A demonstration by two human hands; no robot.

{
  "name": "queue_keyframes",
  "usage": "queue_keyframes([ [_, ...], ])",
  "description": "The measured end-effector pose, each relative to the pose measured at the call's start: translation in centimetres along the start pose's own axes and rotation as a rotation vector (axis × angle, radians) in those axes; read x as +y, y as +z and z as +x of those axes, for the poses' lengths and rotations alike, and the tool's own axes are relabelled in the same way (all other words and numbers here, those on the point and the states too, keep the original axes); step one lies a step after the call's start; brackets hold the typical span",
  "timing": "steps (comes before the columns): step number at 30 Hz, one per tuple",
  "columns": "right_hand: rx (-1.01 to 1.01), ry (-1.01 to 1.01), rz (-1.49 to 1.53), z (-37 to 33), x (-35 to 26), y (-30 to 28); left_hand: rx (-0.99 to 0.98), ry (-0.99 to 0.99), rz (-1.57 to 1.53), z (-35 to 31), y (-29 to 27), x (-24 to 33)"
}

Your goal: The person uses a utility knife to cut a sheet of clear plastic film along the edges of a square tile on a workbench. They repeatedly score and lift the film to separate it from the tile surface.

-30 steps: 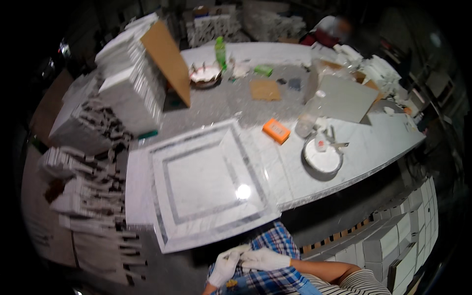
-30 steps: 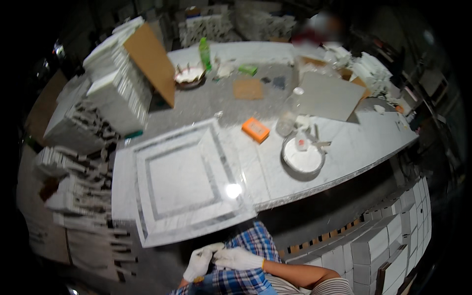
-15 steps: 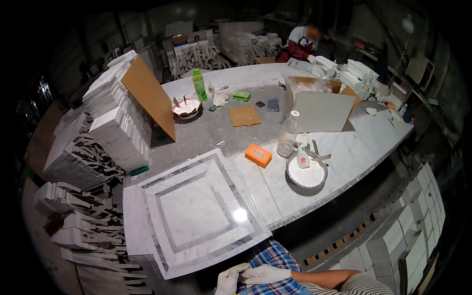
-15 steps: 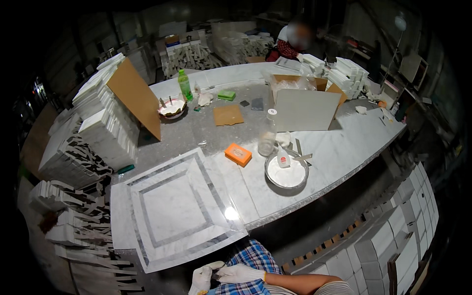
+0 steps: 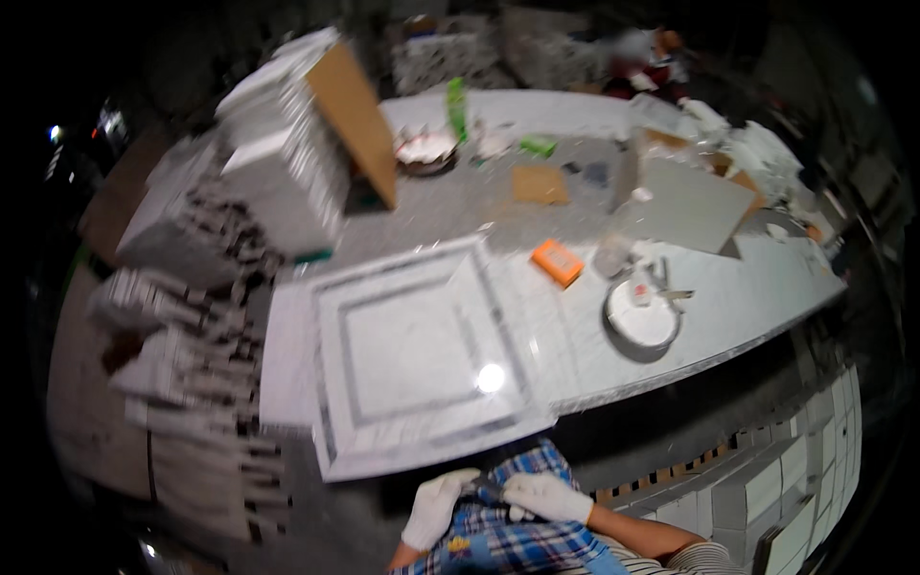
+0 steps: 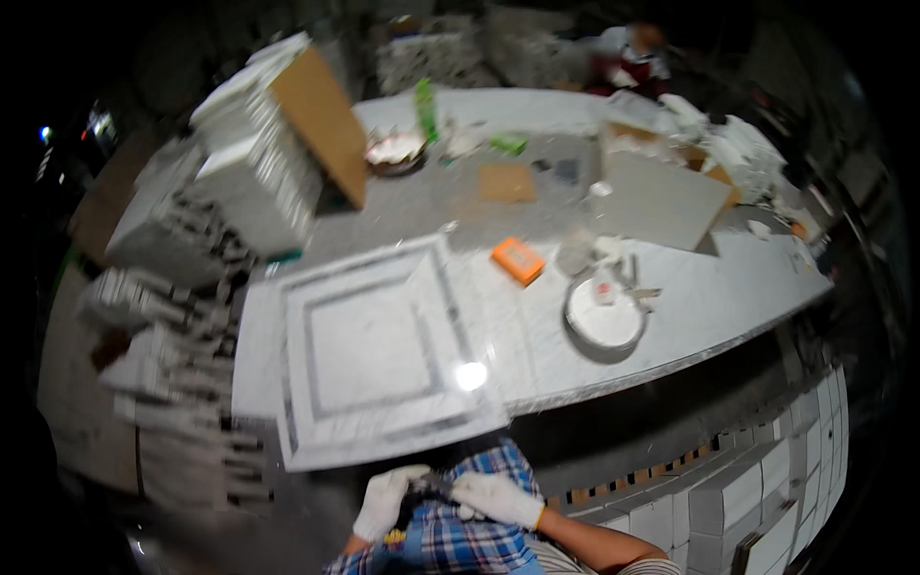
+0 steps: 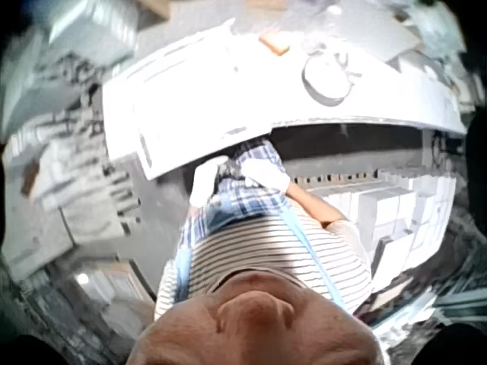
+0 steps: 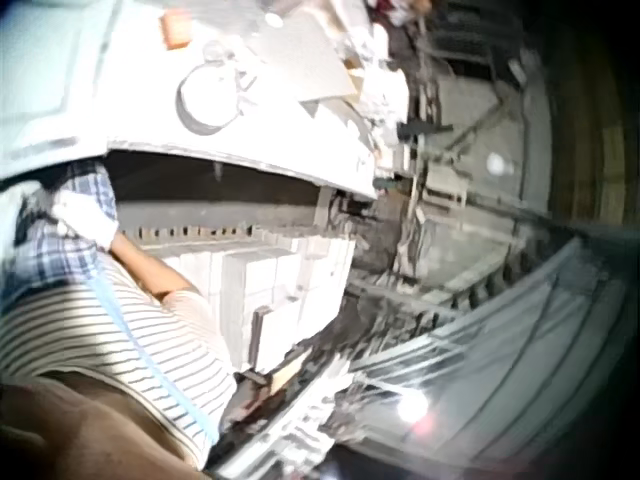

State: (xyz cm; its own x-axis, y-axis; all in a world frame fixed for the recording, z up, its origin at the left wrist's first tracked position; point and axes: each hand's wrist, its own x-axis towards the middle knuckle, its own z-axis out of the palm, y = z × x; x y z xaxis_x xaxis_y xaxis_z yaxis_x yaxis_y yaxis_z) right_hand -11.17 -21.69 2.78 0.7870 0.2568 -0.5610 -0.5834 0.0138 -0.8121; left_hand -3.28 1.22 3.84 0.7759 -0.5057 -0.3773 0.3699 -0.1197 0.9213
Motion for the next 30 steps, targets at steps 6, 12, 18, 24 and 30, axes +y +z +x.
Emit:
queue_keyframes([
  [6, 0.022, 0.058, -0.036, -0.8, -1.2, 1.1, 0.036, 0.016, -0.026, -1.8, -1.0, -0.5],
  [12, 0.061, -0.014, -0.215, -2.0, -3.7, 2.3, 0.075, 0.028, 0.039, -3.8, -1.4, -0.5],
  [18, 0.184, -0.201, -0.389, -2.4, -4.6, 2.0, 0.173, 0.016, 0.219, -5.3, -2.2, -0.8],
  [24, 0.196, -0.409, -0.556, -0.7, -5.6, 1.0, 0.404, -0.088, -0.229, -5.2, -5.0, -2.7],
  [30, 0.143, -0.815, -1.074, 6.0, -10.4, 5.4, 0.565, 0.042, -0.308, -3.6, -9.2, -3.3],
])
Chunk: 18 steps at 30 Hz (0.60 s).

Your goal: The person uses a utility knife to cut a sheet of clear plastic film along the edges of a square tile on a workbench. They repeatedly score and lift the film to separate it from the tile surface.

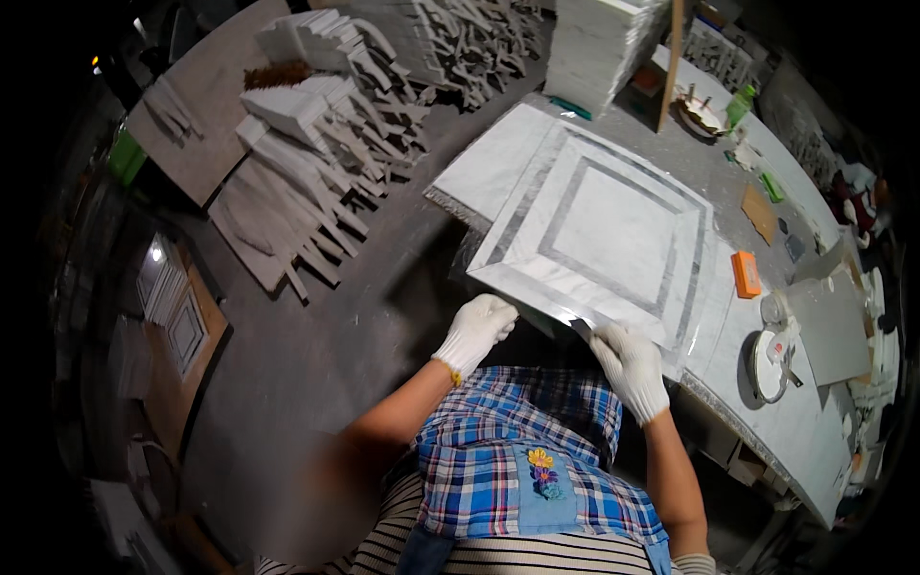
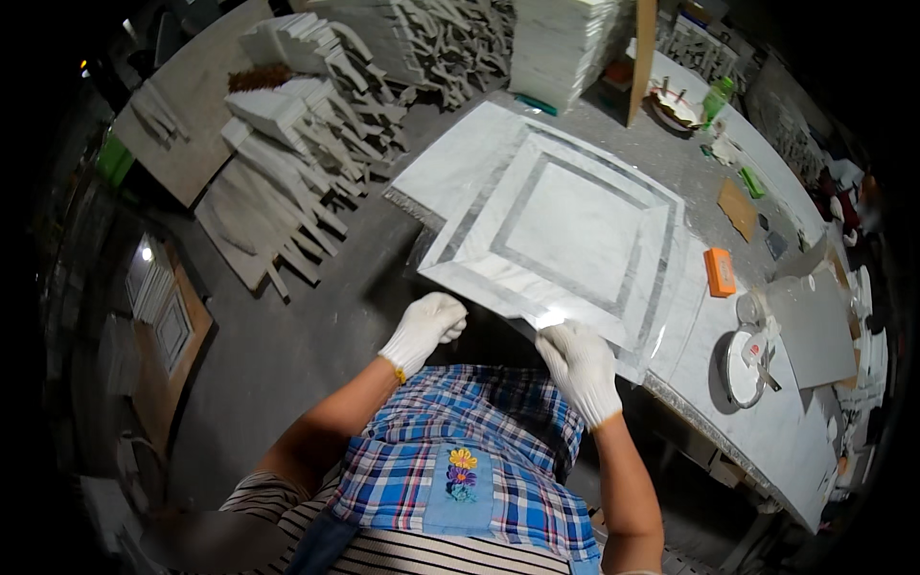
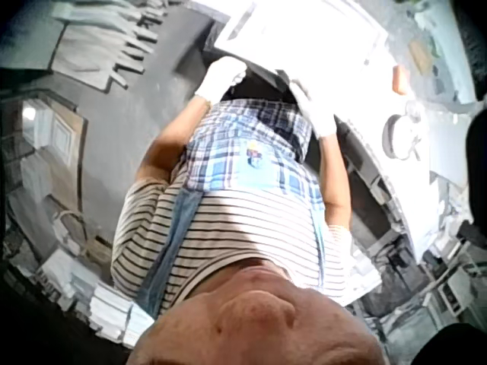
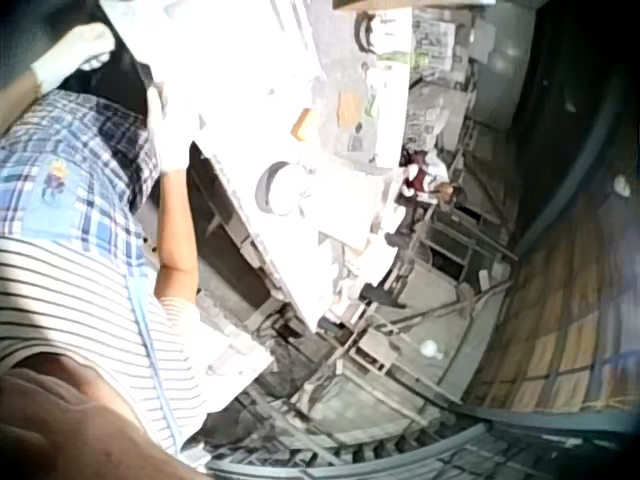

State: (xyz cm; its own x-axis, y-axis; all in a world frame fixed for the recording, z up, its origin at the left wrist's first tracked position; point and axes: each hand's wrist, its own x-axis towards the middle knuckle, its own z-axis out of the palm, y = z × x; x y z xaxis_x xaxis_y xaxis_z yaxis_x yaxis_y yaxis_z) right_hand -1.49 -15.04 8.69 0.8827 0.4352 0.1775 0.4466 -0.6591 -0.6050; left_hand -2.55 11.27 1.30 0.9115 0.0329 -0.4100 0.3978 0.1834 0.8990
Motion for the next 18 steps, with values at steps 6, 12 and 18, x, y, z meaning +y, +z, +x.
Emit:
queue_keyframes([
  [6, -0.179, -0.178, -0.244, 9.9, -1.2, 4.0, 0.116, 0.008, -0.005, 2.4, -0.6, -0.9],
  [12, -0.244, -0.312, -0.268, 13.7, -1.4, 5.6, 0.062, 0.02, -0.045, 2.6, -0.8, -1.2],
  [18, -0.32, -0.378, -0.393, 14.8, -1.1, 5.6, 0.044, 0.056, -0.09, 2.4, -0.8, -0.9],
])
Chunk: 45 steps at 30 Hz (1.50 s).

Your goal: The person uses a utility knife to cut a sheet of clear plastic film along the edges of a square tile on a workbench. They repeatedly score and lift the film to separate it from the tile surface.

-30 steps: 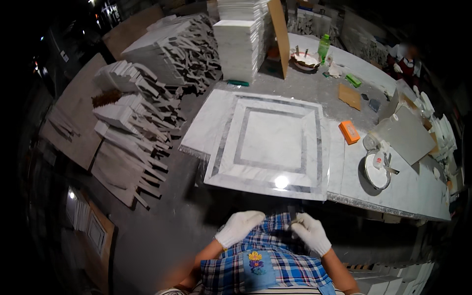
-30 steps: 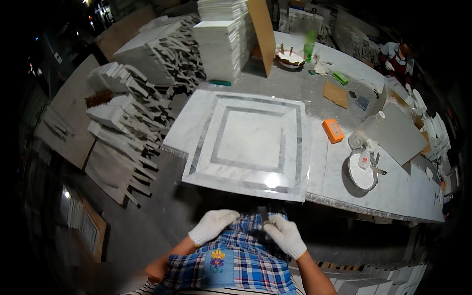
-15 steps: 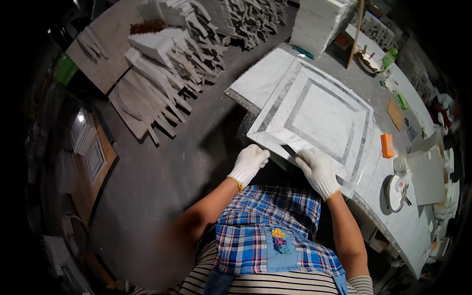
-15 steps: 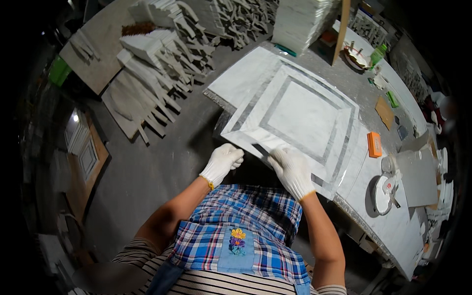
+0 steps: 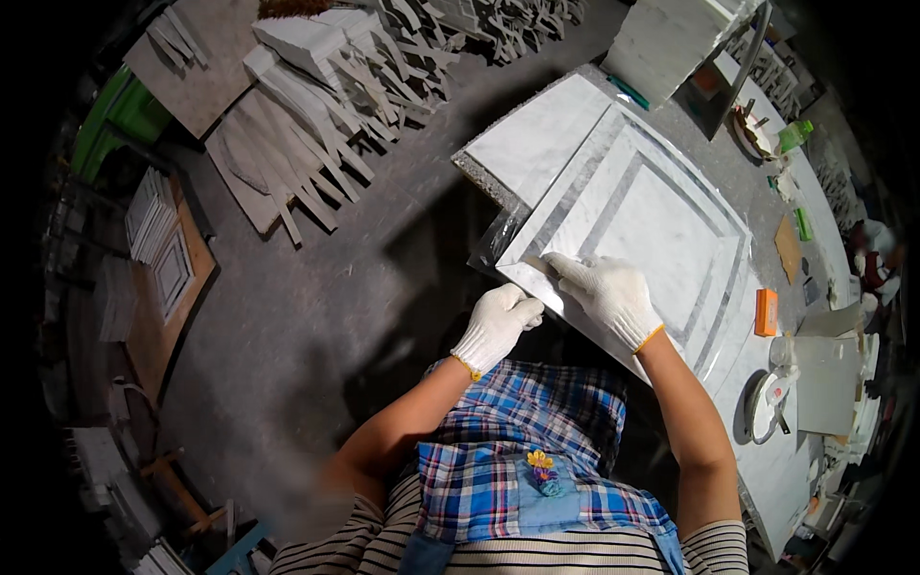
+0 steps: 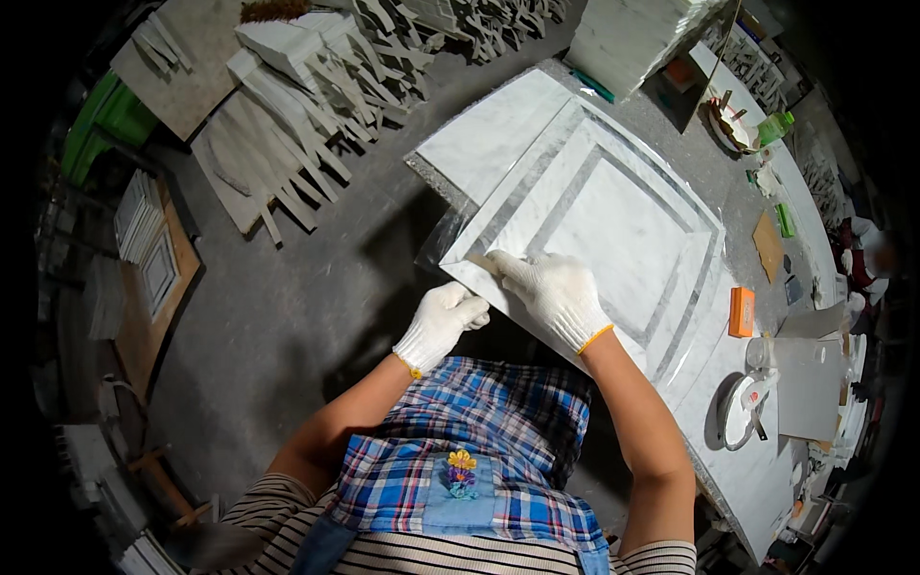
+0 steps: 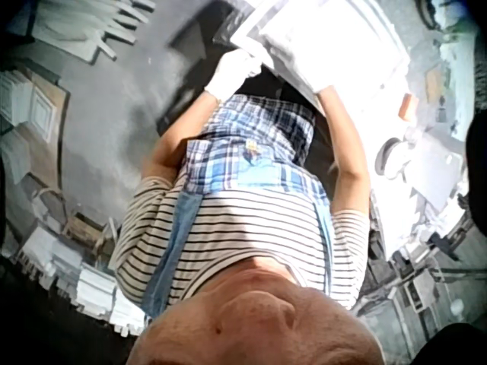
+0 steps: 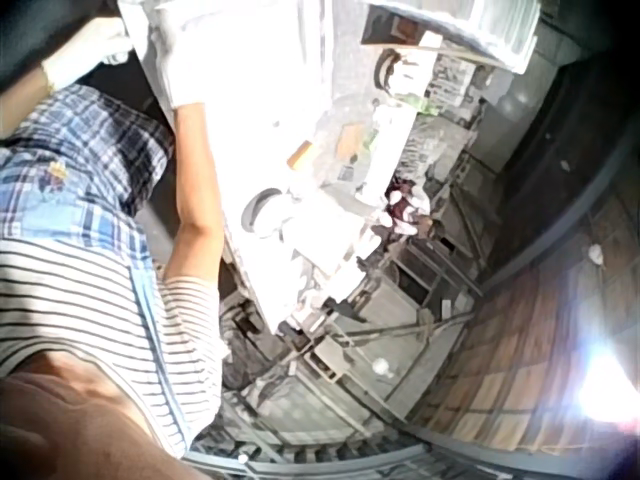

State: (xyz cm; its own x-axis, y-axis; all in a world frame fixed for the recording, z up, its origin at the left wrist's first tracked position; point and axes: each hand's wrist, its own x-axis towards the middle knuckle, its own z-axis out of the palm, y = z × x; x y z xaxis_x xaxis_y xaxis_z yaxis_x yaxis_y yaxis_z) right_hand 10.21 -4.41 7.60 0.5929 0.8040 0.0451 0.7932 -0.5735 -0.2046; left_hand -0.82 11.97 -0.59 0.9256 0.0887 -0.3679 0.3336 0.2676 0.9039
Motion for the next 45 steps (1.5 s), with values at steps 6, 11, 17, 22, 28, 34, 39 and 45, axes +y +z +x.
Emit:
queue_keyframes([
  [6, -0.156, -0.017, -0.098, 0.9, 0.0, -0.3, 0.02, -0.003, 0.067, -0.3, 0.0, 0.4],
  [11, -0.144, -0.042, -0.13, 0.8, -0.3, -0.4, 0.04, 0.023, 0.052, -0.3, 0.2, 0.4],
  [17, -0.024, -0.12, -0.13, 0.7, -0.6, 0.0, 0.04, 0.043, 0.14, 0.1, 0.0, -0.2],
  [22, -0.086, -0.108, -0.117, 0.7, -0.7, -0.3, 0.034, 0.005, 0.118, 0.2, 0.0, -0.3],
  [28, -0.08, -0.129, -0.103, 0.9, -0.6, -0.3, 0.067, 0.062, 0.14, 0.3, 0.0, -0.8],
  [34, -0.149, -0.011, -0.03, 0.5, -1.1, -0.6, 0.063, 0.074, 0.071, 0.2, 0.2, -0.7],
  [39, -0.176, 0.08, 0.078, 0.1, -0.4, -0.4, 0.035, 0.004, 0.102, -0.2, -0.1, 0.5],
  [45, 0.101, 0.265, 0.499, -2.0, 0.7, 0.5, 0.154, 0.007, -0.022, 0.1, 0.5, 2.4],
])
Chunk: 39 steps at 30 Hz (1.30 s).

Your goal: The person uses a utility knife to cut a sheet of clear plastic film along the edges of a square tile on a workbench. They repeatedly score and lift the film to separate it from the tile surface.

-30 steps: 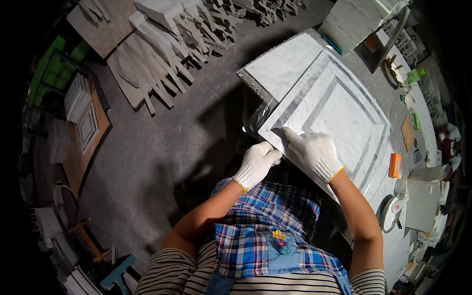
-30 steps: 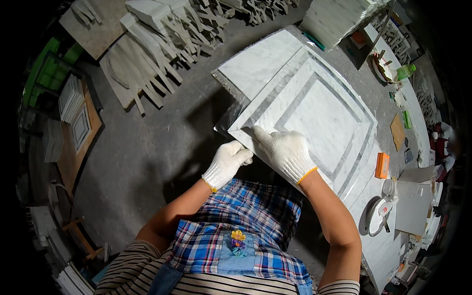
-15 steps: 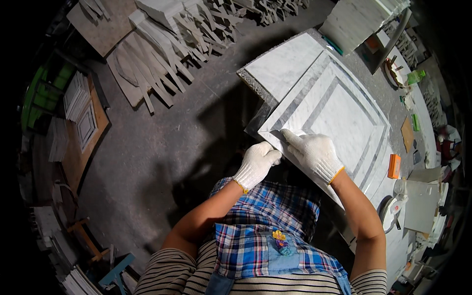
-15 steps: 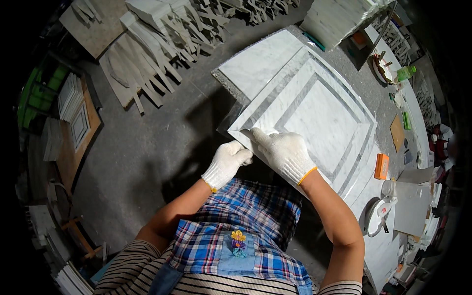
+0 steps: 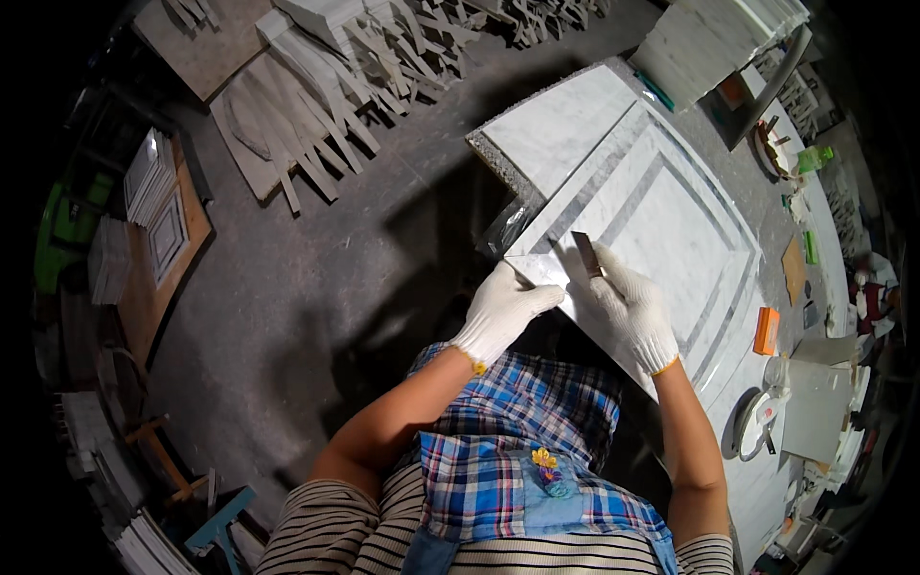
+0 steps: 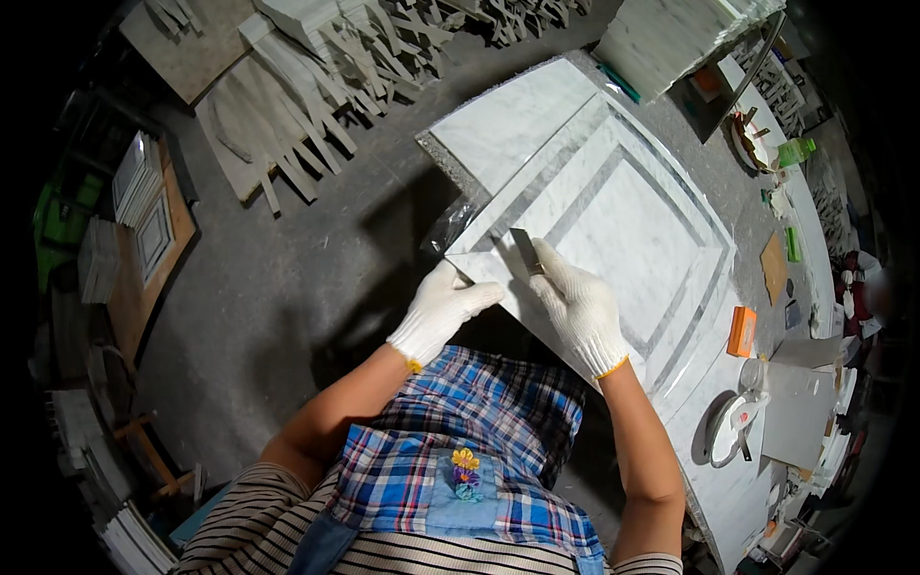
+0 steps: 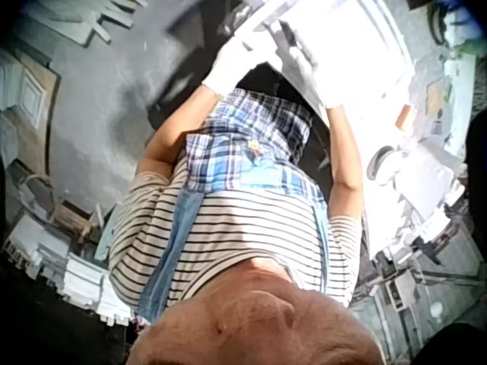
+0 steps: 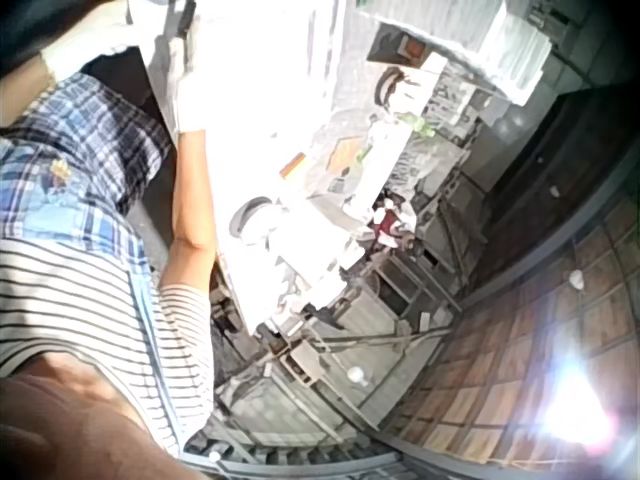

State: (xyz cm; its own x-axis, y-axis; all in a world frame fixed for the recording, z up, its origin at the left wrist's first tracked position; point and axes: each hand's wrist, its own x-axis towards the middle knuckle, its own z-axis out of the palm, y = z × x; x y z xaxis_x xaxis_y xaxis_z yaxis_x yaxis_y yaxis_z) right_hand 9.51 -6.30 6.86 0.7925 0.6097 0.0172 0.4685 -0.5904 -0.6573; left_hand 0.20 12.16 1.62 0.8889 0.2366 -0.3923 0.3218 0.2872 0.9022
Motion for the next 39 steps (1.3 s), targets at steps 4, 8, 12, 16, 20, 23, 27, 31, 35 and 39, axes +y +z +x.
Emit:
queue_keyframes([
  [4, 0.069, 0.124, 0.097, -2.2, -0.4, -0.2, 0.333, -0.1, 0.268, 0.9, 1.5, 0.0],
  [8, 0.138, 0.09, 0.125, -3.8, -1.1, 0.0, 0.517, 0.043, 0.244, 2.4, -0.4, -0.7],
  [12, 0.091, 0.061, 0.025, -4.6, -1.1, -0.5, 0.718, 0.186, -0.372, 4.2, -7.3, -0.6],
  [16, 0.029, 0.0, -0.104, -3.6, -0.4, -0.2, 0.432, 0.108, -0.39, 1.0, -6.5, -2.1],
  [20, 0.125, 0.105, -0.188, -2.9, 2.5, -2.3, -0.076, -0.194, -0.26, -2.6, -0.3, -3.0],
  [23, 0.216, 0.27, -0.205, -3.0, 7.1, -5.2, -0.158, -0.212, -0.099, -2.7, 2.1, -2.5],
  [27, 0.444, 0.354, -0.062, -3.7, 14.4, -9.7, -0.156, -0.197, -0.095, -1.6, 2.7, -1.5],
  [31, 0.559, 0.505, -0.246, -2.9, 19.3, -13.1, -0.124, -0.227, -0.087, -2.0, 2.7, -1.2],
  [35, 0.622, 0.595, -0.417, 0.6, 22.3, -15.8, -0.134, -0.241, -0.04, -2.2, 2.9, -0.5],
  [39, 0.684, 0.47, -0.574, 4.1, 24.7, -17.1, -0.135, -0.309, -0.004, -2.3, 3.2, 0.3],
])
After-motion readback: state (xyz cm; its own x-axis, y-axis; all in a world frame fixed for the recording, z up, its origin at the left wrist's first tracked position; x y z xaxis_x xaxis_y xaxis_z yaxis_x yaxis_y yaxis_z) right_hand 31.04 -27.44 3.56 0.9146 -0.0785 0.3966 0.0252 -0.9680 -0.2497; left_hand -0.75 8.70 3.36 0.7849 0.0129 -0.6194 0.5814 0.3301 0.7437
